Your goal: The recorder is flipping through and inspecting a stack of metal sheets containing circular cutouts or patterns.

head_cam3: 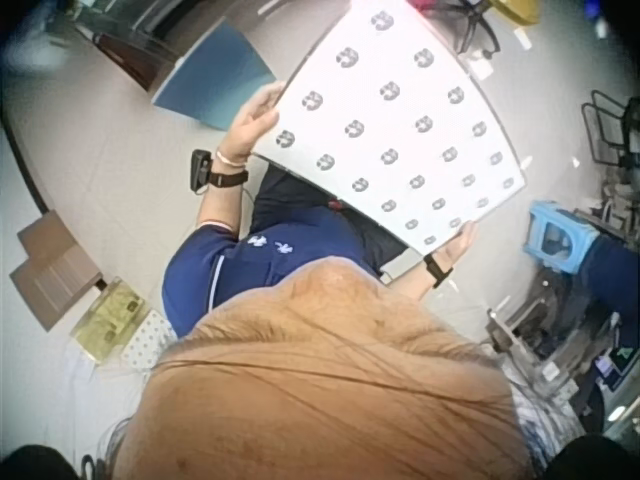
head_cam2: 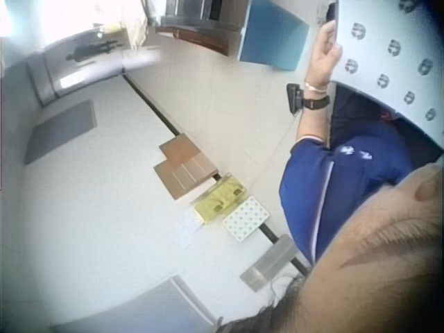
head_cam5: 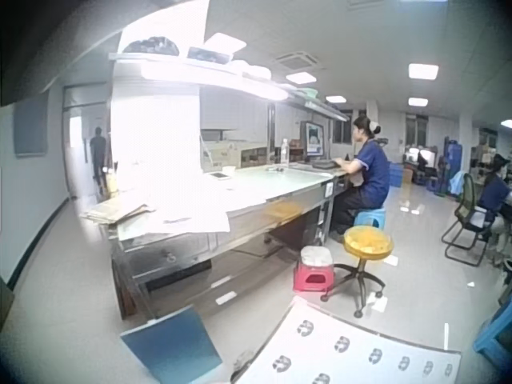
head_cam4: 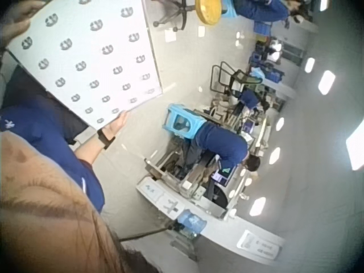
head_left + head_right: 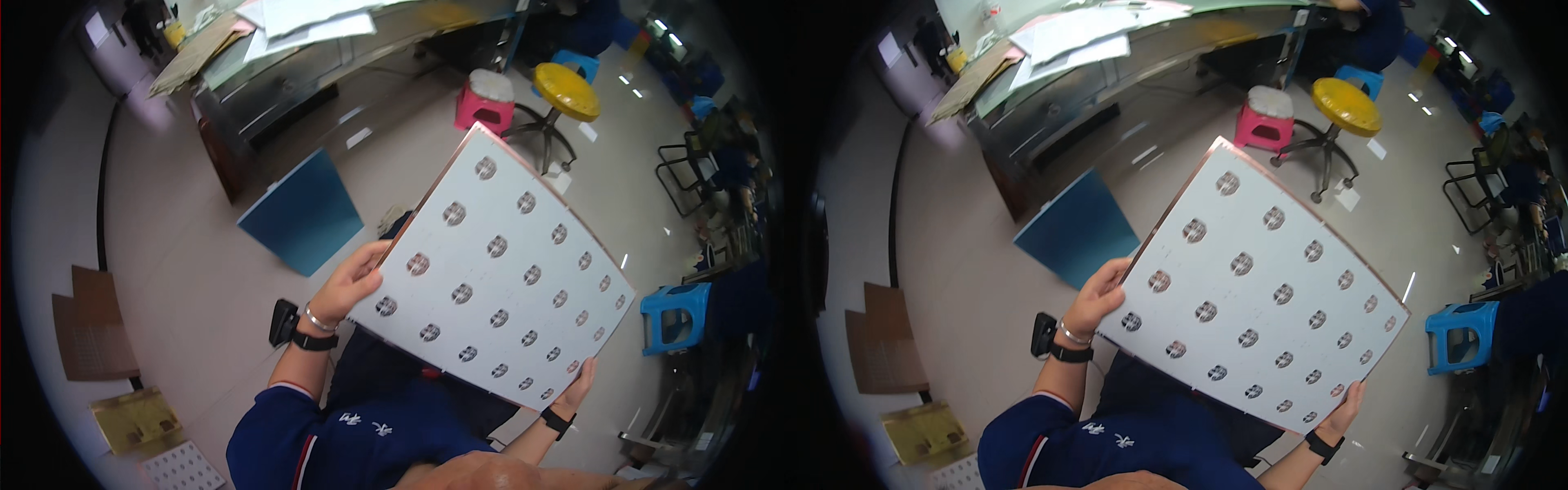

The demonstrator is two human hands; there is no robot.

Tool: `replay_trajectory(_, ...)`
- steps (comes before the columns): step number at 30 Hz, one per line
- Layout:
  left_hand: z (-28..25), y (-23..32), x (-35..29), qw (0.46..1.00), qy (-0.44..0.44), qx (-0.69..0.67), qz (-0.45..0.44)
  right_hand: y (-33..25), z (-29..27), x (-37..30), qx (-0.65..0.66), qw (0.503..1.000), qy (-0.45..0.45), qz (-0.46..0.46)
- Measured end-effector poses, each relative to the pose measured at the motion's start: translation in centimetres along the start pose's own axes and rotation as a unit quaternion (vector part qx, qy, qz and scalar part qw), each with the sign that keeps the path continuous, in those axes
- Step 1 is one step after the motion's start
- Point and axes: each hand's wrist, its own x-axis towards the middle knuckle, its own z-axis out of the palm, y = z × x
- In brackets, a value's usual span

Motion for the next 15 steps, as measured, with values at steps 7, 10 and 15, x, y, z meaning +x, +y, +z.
replay_trajectory(7,-0.4,-0.7,0.6,0.998,0.006,-0.052,-0.023,-0.3,-1.1,0.4,-0.054,0.998,-0.022,0.028)
replay_trajectory(10,-0.3,-1.0,0.4,0.997,0.024,-0.054,-0.043,0.0,-2.2,0.7,-0.143,0.989,-0.021,0.034)
replay_trajectory(15,0.2,-1.5,-0.5,0.996,0.054,-0.065,-0.021,-0.6,0.0,-0.1,-0.073,0.996,-0.035,0.045)
